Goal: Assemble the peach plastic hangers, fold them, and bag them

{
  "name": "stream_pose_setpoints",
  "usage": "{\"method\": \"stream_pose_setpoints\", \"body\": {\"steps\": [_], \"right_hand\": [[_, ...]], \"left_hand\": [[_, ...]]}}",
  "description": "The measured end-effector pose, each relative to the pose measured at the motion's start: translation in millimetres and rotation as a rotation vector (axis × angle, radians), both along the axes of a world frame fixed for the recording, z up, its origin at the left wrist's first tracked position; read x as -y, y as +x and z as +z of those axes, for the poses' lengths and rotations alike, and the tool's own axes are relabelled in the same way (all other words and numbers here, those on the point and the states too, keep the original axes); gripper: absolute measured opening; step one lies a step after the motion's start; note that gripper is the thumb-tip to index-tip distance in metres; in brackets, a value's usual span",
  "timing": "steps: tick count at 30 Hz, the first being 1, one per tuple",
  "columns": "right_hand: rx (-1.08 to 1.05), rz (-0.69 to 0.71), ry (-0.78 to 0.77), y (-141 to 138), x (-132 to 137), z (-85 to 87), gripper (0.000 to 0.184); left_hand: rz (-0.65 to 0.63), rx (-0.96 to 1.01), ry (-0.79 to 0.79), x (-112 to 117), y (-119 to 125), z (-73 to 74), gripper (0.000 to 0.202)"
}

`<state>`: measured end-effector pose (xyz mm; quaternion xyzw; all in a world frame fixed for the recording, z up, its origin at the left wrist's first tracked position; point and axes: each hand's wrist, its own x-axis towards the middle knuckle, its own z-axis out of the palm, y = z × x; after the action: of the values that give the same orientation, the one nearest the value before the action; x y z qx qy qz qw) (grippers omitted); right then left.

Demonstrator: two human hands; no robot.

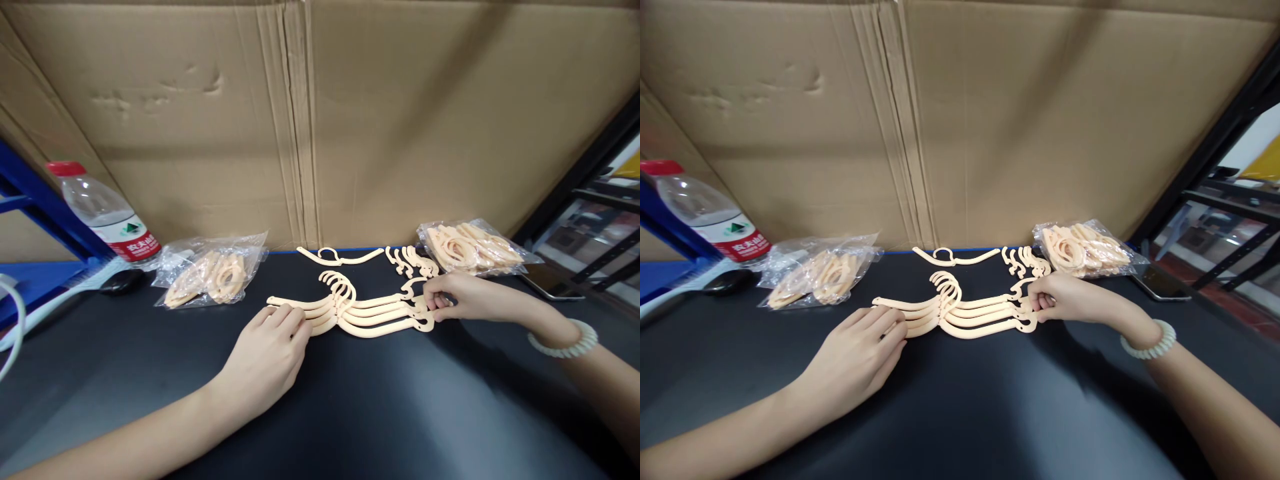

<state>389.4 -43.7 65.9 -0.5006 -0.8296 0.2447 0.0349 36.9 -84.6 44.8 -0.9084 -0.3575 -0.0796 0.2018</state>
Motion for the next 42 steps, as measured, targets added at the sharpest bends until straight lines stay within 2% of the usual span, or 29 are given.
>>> {"method": "stream_pose_setpoints", "body": {"steps": [7,12,18,24,27,30,33,36,39,42], "right_hand": [[0.028,-0.031,0.000,6,-2,-2.2,0.007],[0.017,-0.026,0.035,9,0,1.7,0.014],[-0.033,-0.125,0.251,12,-4,1.0,0.024],[0.106,-0.180,0.640,24,-19,-7.3,0.025],[0.165,-0.162,0.717,31,-26,-15.1,0.027],[0.225,-0.101,0.727,32,-32,-23.7,0.026],[0.237,-0.032,0.700,26,-38,-27.9,0.023],[0.226,0.025,0.679,15,-42,-26.7,0.021],[0.215,0.063,0.666,6,-44,-25.5,0.021],[0.200,0.058,0.668,1,-46,-29.3,0.019]], "left_hand": [[-0.031,0.034,-0.016,1,-1,-2.2,0.018],[-0.052,0.018,-0.007,1,-1,-4.7,0.017],[-0.065,0.017,-0.009,1,-1,-1.8,0.018],[-0.062,0.039,-0.031,1,-2,2.5,0.014],[-0.057,0.049,-0.054,2,-3,5.7,0.012],[-0.055,0.104,-0.141,0,-4,13.8,0.006],[-0.005,0.158,-0.206,-12,-5,26.6,0.003],[0.052,0.171,-0.187,-35,-5,35.9,0.005],[0.074,0.134,-0.212,-64,1,35.0,0.009],[0.071,0.084,-0.196,-94,15,27.3,0.016]]}}
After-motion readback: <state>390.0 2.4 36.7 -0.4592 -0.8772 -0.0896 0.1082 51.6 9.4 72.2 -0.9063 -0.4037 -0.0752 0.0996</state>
